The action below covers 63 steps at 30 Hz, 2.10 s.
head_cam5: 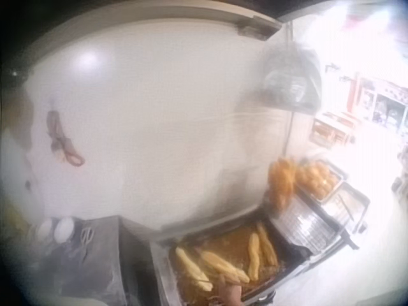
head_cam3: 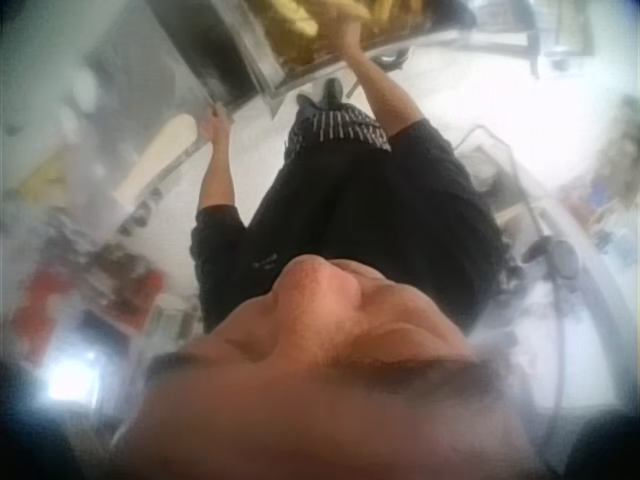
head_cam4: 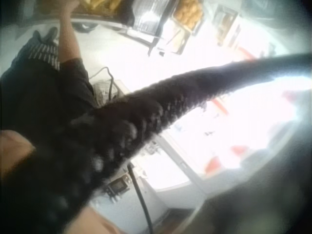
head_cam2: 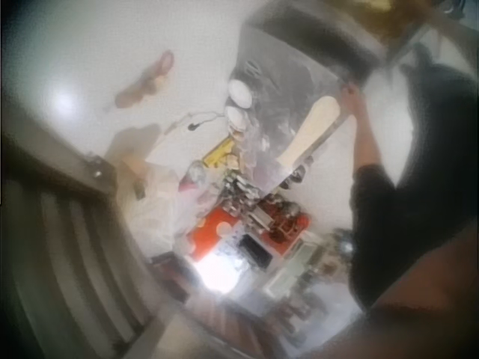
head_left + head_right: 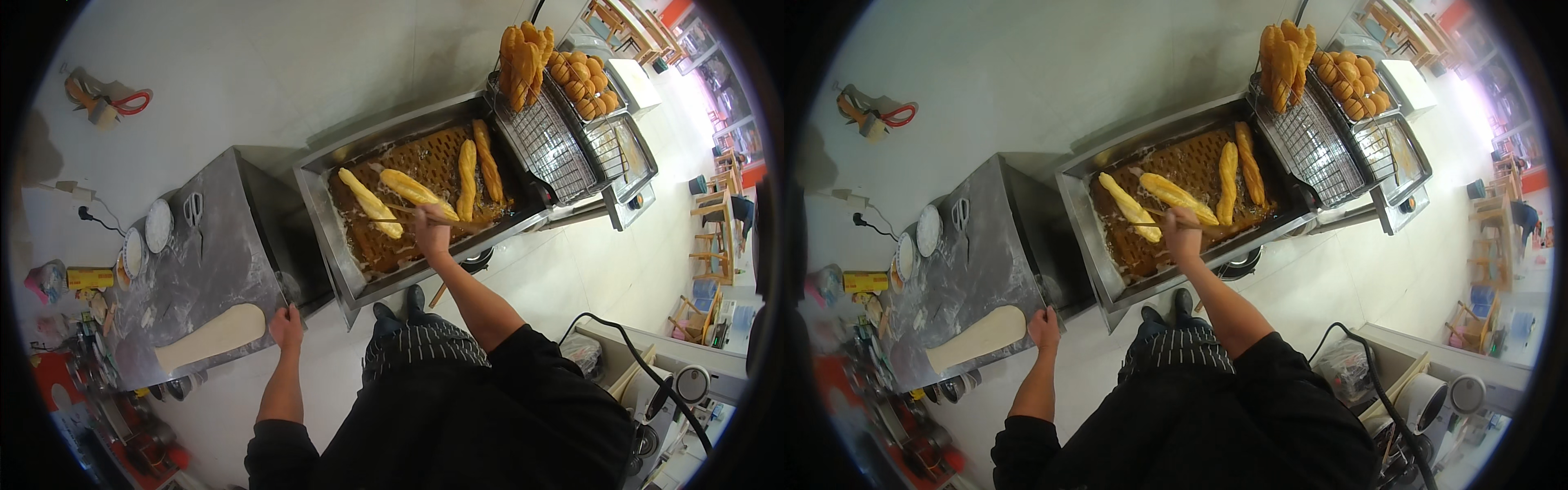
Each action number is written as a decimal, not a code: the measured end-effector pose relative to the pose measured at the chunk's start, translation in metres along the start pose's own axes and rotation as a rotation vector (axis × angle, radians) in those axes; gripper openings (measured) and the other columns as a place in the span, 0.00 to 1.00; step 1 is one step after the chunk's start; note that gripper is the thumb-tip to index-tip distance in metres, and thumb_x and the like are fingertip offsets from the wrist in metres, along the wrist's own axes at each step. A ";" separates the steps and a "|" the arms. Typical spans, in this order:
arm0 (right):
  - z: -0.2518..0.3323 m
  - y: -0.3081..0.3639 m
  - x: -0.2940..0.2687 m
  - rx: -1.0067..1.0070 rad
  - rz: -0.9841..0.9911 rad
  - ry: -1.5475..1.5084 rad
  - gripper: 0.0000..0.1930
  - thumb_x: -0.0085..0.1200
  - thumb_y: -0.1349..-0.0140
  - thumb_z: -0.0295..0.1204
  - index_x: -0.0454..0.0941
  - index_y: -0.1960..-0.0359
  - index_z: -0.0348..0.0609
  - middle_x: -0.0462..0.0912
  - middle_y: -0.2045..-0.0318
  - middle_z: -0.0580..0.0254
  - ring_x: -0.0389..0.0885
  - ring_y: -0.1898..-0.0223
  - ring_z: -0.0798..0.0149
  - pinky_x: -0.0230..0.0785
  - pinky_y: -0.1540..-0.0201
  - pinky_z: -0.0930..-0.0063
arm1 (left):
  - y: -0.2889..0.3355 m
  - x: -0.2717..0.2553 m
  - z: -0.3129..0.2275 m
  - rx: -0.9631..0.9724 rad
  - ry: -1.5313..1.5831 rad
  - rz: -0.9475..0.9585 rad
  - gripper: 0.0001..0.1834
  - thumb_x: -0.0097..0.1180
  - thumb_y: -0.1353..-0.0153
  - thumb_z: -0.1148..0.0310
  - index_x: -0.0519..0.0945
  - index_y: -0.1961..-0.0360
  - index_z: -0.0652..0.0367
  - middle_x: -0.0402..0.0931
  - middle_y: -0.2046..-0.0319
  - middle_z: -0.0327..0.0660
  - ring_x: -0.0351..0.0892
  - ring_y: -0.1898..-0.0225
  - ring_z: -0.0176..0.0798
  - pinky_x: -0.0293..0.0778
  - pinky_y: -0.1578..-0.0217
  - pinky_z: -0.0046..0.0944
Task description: The person cuts strips of dough on a floured countertop, places them into a deep fryer, and uses chopsticks to turn and remove the fried dough. The person then packs the fried dough into a plastic bag and places it on a tray. Finally, the person scoops a dark sauce into a bowl and adds noodles.
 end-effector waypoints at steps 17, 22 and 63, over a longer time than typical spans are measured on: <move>-0.042 0.016 -0.023 0.922 -0.028 -0.591 0.10 0.49 0.29 0.31 0.76 0.64 0.35 0.79 0.69 0.58 0.83 0.75 0.66 0.75 0.74 0.72 | 0.002 -0.002 -0.003 0.029 -0.032 -0.018 0.24 0.57 0.36 0.52 0.75 0.79 0.62 0.78 0.77 0.54 0.78 0.72 0.63 0.69 0.69 0.59; -0.049 0.015 -0.042 0.863 -0.085 -0.739 0.10 0.51 0.29 0.31 0.75 0.66 0.36 0.78 0.71 0.58 0.81 0.77 0.66 0.74 0.75 0.71 | 0.001 -0.001 -0.001 0.024 0.003 0.001 0.24 0.57 0.35 0.52 0.76 0.79 0.62 0.78 0.77 0.54 0.78 0.72 0.62 0.69 0.70 0.58; 0.006 -0.009 -0.056 0.217 0.389 -0.112 0.03 0.57 0.35 0.25 0.79 0.67 0.42 0.75 0.67 0.51 0.80 0.67 0.49 0.74 0.66 0.59 | -0.002 0.011 0.016 0.031 0.029 -0.021 0.25 0.55 0.34 0.54 0.75 0.81 0.63 0.75 0.84 0.51 0.79 0.80 0.54 0.71 0.71 0.52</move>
Point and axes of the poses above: each hand's wrist, its own y-axis away from the middle knuckle, its own x-axis out of the palm, z = x × y, the point moved 6 cm from there along -y, towards the middle knuckle
